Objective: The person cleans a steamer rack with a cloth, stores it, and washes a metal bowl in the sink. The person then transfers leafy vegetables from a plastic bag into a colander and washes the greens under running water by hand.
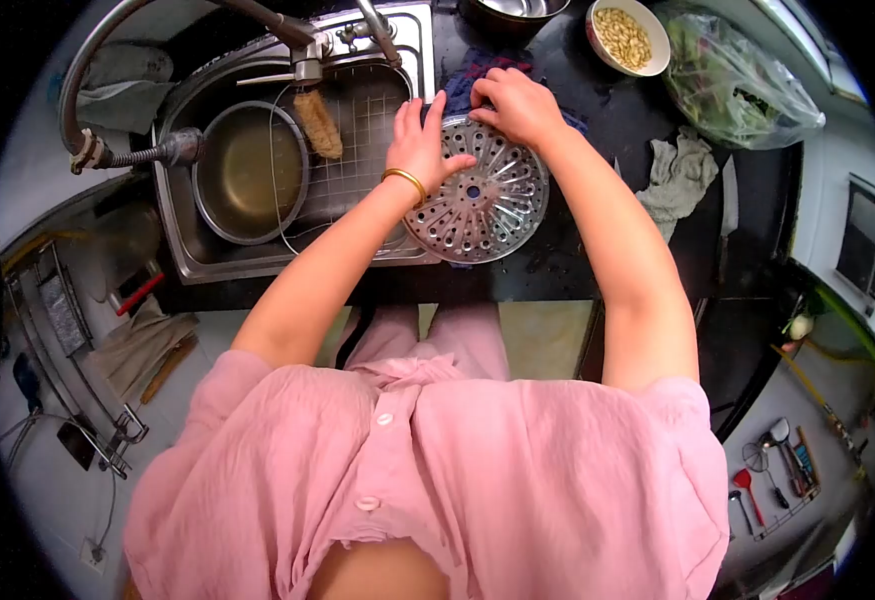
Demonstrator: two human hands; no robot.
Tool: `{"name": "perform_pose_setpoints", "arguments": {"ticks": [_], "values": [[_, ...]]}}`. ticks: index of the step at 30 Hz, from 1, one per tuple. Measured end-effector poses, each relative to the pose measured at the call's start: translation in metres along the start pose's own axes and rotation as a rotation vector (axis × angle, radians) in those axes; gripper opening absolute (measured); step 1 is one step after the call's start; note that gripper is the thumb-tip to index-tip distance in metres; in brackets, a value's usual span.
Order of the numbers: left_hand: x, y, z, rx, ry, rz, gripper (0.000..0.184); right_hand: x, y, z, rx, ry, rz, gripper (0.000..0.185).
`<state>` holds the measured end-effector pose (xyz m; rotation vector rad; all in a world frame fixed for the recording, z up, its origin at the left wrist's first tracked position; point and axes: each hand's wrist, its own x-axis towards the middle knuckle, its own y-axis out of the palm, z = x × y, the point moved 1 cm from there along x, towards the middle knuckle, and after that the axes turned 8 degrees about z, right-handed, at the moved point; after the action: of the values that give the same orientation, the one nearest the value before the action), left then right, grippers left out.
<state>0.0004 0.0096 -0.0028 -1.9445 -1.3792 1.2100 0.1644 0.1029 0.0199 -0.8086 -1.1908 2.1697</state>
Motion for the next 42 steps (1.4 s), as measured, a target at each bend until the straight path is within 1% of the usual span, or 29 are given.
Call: {"name": "perform_pose_setpoints", "arguments": {"ticks": [2,3,4,6,7,8,10,11,13,15,17,19,22,26,27,30,31,34,35,37,41,42], "values": [[-0.002,-0.002,0.004,-0.012,-0.003,-0.015,0.103,-0.001,0.002,0.004,-0.020,0.063,-0.039,0.020],[-0.001,-0.002,0.004,0.005,-0.010,-0.015,0.103,-0.003,0.008,0.002,-0.006,0.057,-0.049,0.020],[0.014,0.007,-0.014,-0.041,0.019,-0.030,0.103,-0.015,-0.004,-0.015,-0.060,0.125,-0.082,0.020],[0.004,0.003,-0.007,-0.017,-0.014,-0.010,0.102,-0.020,0.005,-0.003,-0.028,0.219,-0.107,0.020],[0.007,0.007,-0.014,-0.030,-0.016,-0.015,0.103,-0.028,0.000,-0.007,-0.050,0.228,-0.102,0.020],[0.003,0.003,-0.007,0.003,-0.036,-0.007,0.103,-0.029,0.006,-0.003,-0.005,0.280,-0.127,0.019],[0.004,0.003,-0.010,-0.006,-0.029,-0.002,0.103,-0.050,0.007,-0.006,0.024,0.410,-0.162,0.018],[0.003,0.002,-0.008,-0.004,-0.031,-0.002,0.103,-0.056,0.010,-0.005,0.026,0.408,-0.163,0.018],[0.002,0.003,-0.008,-0.011,-0.027,0.015,0.103,-0.069,0.011,-0.004,-0.001,0.531,-0.151,0.018],[0.004,0.001,-0.004,0.000,-0.015,-0.008,0.103,-0.073,0.013,-0.003,0.007,0.511,-0.159,0.017],[0.004,-0.001,-0.003,-0.002,-0.009,-0.002,0.103,-0.083,0.017,-0.004,0.065,0.604,-0.172,0.016],[0.002,0.001,-0.002,-0.004,-0.008,0.016,0.103,-0.079,0.018,-0.003,0.069,0.626,-0.163,0.017],[0.003,0.003,0.001,0.004,0.011,-0.022,0.104,-0.047,0.004,-0.002,-0.014,0.426,-0.143,0.021],[0.004,0.010,0.004,-0.006,0.026,-0.067,0.103,-0.049,0.003,-0.006,-0.036,0.432,-0.111,0.020],[0.004,0.011,0.005,-0.004,0.030,-0.070,0.103,-0.057,0.005,-0.006,-0.036,0.442,-0.113,0.020],[0.003,0.006,0.004,0.000,0.024,-0.058,0.102,-0.094,0.022,0.002,-0.058,0.583,-0.265,0.019],[0.002,0.005,0.001,-0.004,0.014,-0.040,0.103,-0.112,0.034,0.009,0.025,0.769,-0.252,0.020],[0.003,0.006,-0.002,-0.013,0.033,-0.050,0.103,-0.117,0.044,0.014,0.040,0.853,-0.344,0.020],[-0.001,0.007,0.000,-0.003,0.016,-0.044,0.103,-0.119,0.046,0.015,0.054,0.862,-0.326,0.020],[-0.001,0.006,-0.001,0.011,0.017,-0.044,0.103,-0.111,0.045,0.006,0.061,0.731,-0.379,0.020],[-0.001,0.010,0.002,0.000,0.060,-0.073,0.103,-0.113,0.048,0.006,0.064,0.723,-0.381,0.021],[0.000,0.010,0.002,0.016,0.040,-0.065,0.102,-0.123,0.058,0.009,0.100,0.795,-0.397,0.021]]}}
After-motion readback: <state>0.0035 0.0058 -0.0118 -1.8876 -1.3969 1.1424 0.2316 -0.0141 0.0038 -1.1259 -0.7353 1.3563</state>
